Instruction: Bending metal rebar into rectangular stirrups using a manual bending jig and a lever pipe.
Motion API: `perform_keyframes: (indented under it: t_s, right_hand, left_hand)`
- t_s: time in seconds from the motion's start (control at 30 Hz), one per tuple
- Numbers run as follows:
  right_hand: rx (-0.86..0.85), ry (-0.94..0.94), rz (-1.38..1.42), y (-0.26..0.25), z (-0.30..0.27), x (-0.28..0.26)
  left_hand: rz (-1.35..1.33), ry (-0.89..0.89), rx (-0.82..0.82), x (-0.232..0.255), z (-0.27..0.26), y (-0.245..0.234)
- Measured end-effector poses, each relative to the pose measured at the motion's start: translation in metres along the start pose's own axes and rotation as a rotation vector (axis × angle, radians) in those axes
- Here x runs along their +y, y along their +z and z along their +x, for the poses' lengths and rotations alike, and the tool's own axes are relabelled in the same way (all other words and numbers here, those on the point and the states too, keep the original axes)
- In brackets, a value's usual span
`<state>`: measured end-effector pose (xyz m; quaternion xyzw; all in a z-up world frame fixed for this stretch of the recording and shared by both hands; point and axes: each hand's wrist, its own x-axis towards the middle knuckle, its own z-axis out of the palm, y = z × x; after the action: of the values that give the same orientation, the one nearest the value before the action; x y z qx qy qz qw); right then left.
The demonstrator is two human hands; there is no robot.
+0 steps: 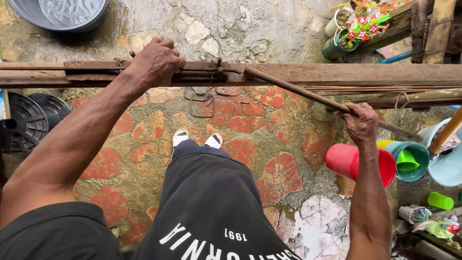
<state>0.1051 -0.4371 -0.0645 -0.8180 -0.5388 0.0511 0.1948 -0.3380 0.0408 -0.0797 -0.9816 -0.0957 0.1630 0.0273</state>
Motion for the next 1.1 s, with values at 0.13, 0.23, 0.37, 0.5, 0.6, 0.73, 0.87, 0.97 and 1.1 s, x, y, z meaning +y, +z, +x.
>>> perform_keyframes:
  t_s: [0.13, 0.23, 0.37, 0.5, 0.6, 0.73, 0.87, 0.97, 1.1]
  right_hand:
    - [-0.001, -0.001, 0.032, 0.001, 0.001, -0.001]
    - [-0.003, 0.033, 0.051, 0.001, 0.000, -0.001]
    - [0.020, -0.012, -0.011, -0.001, 0.001, -0.004]
    - [0.018, -0.014, 0.013, 0.000, 0.002, -0.010]
    - [0.023, -0.015, 0.010, 0.000, 0.003, -0.017]
    - [0.023, -0.010, -0.020, -0.001, 0.000, -0.018]
    - [0.032, -0.014, -0.021, 0.001, -0.002, -0.018]
    - [0.049, -0.032, -0.030, 0.005, 0.001, -0.022]
    - [0.030, -0.039, 0.026, 0.010, 0.012, -0.042]
  left_hand:
    - [-0.103, -0.004, -0.047, 0.003, -0.001, -0.007]
    - [-0.205, 0.012, 0.027, 0.001, -0.001, -0.005]
    - [-0.193, -0.003, 0.000, 0.005, -0.003, -0.017]
    - [-0.138, 0.006, -0.012, 0.003, 0.001, -0.009]
    - [-0.126, 0.019, 0.024, 0.003, 0.002, -0.009]
    - [-0.128, 0.049, 0.051, 0.000, 0.003, -0.003]
    - [-0.175, 0.069, 0.106, -0.002, 0.005, -0.002]
    - [-0.170, 0.086, 0.129, 0.000, 0.003, -0.010]
    - [-0.191, 0.062, 0.170, 0.000, 0.004, -0.009]
